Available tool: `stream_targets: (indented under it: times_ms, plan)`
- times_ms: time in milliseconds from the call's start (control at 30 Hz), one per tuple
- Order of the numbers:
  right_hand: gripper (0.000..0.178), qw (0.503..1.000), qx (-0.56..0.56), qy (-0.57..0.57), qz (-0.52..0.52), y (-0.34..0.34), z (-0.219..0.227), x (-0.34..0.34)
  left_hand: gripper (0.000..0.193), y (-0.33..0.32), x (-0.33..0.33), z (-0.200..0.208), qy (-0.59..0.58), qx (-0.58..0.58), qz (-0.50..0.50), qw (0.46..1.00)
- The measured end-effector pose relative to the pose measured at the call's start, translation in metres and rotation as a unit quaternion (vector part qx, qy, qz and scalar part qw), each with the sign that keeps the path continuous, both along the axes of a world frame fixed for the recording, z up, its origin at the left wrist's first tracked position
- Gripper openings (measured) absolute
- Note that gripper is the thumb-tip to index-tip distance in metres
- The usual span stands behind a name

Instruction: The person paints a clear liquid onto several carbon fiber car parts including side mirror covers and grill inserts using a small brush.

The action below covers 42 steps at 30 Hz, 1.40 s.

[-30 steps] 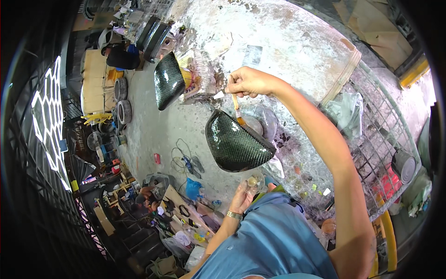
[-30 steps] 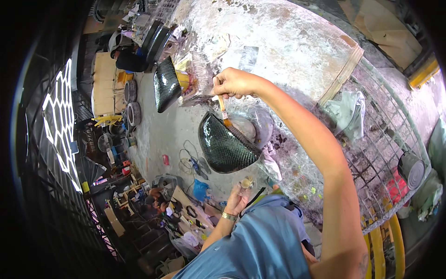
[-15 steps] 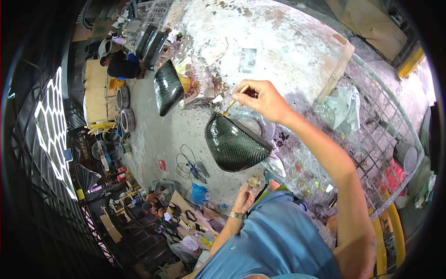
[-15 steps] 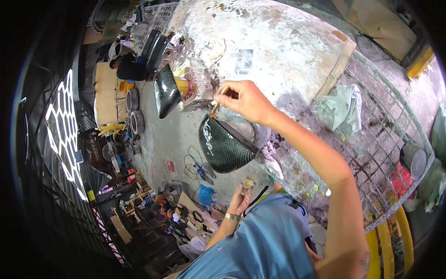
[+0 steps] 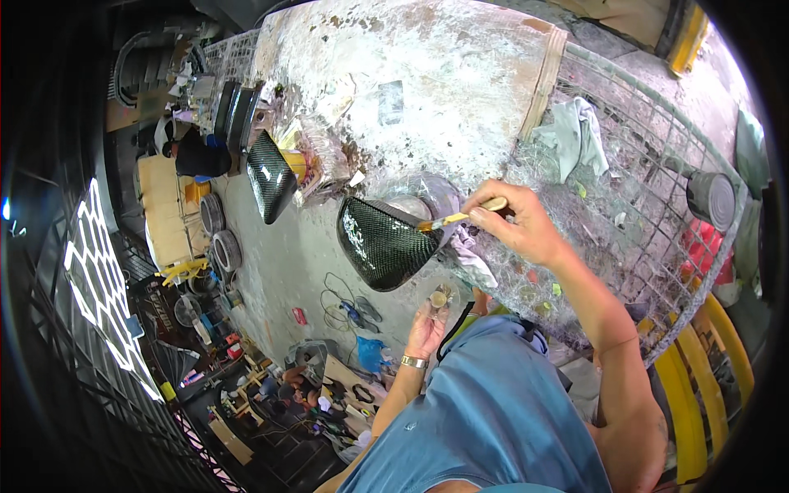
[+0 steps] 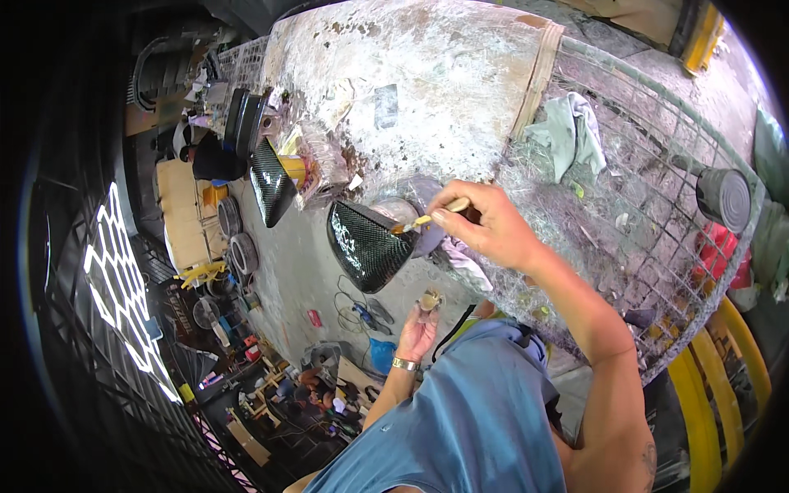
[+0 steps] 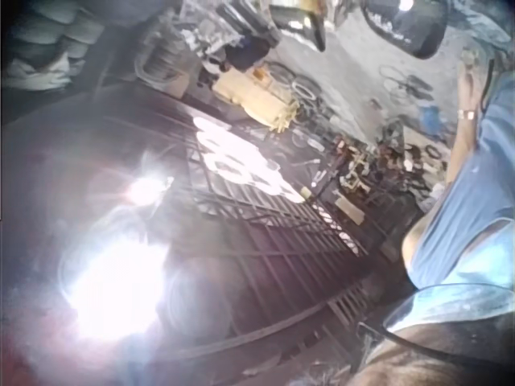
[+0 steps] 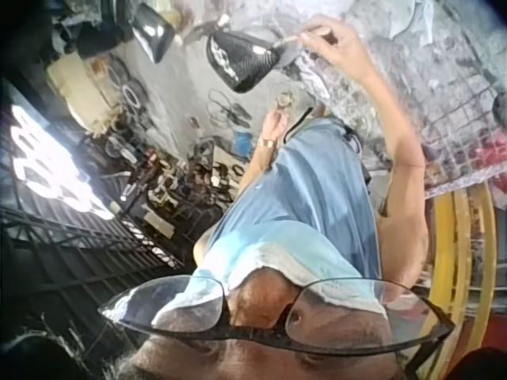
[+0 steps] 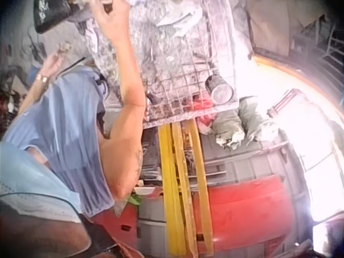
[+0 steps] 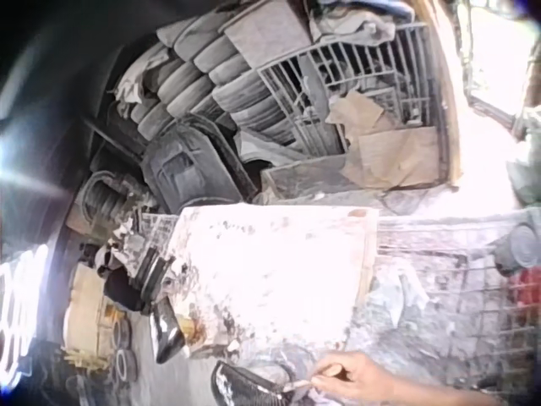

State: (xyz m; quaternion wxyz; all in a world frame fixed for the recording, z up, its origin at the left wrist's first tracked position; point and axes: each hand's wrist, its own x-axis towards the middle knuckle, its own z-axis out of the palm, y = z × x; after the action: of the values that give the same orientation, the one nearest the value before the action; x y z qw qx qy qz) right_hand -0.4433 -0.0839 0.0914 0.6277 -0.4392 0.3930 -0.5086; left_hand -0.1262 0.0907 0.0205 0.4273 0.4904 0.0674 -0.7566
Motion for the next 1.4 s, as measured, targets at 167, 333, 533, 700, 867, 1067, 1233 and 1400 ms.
stream_targets:
  times_ms: [167,333,533,700,867,1067,1233,1400]
  plan:
    - [0.011,0.995,-0.005,-0.039,-0.090,0.041,-0.018,-0.007,0.031,-0.005,0.001,0.001,-0.009,0.014,-0.012,1.000]
    - [0.011,0.979,0.072,-0.103,-0.161,0.072,-0.041,-0.003,0.028,-0.007,0.011,0.000,-0.015,0.017,-0.044,0.999]
    - [0.017,0.918,0.177,-0.288,-0.205,0.061,-0.034,0.000,0.029,-0.012,0.022,0.005,0.029,0.000,-0.083,0.996]
    - [0.018,0.904,0.193,-0.360,-0.125,0.026,-0.041,0.020,0.033,-0.012,0.022,0.013,-0.043,0.009,-0.096,0.994]
    - [0.016,0.899,0.208,-0.366,-0.118,0.000,-0.066,0.020,0.040,-0.003,0.036,0.008,-0.019,-0.007,-0.093,0.995]
    - [0.017,0.915,0.198,-0.339,-0.096,-0.003,-0.051,0.019,0.043,0.001,0.036,0.010,-0.018,-0.020,-0.091,0.995]
    - [0.017,0.927,0.161,-0.252,-0.226,0.019,-0.044,0.007,0.037,-0.001,0.029,0.013,-0.027,-0.015,-0.092,0.995]
    - [0.014,0.953,0.109,-0.149,-0.241,0.048,-0.012,0.008,0.036,0.007,0.051,-0.001,-0.004,-0.032,-0.069,0.997]
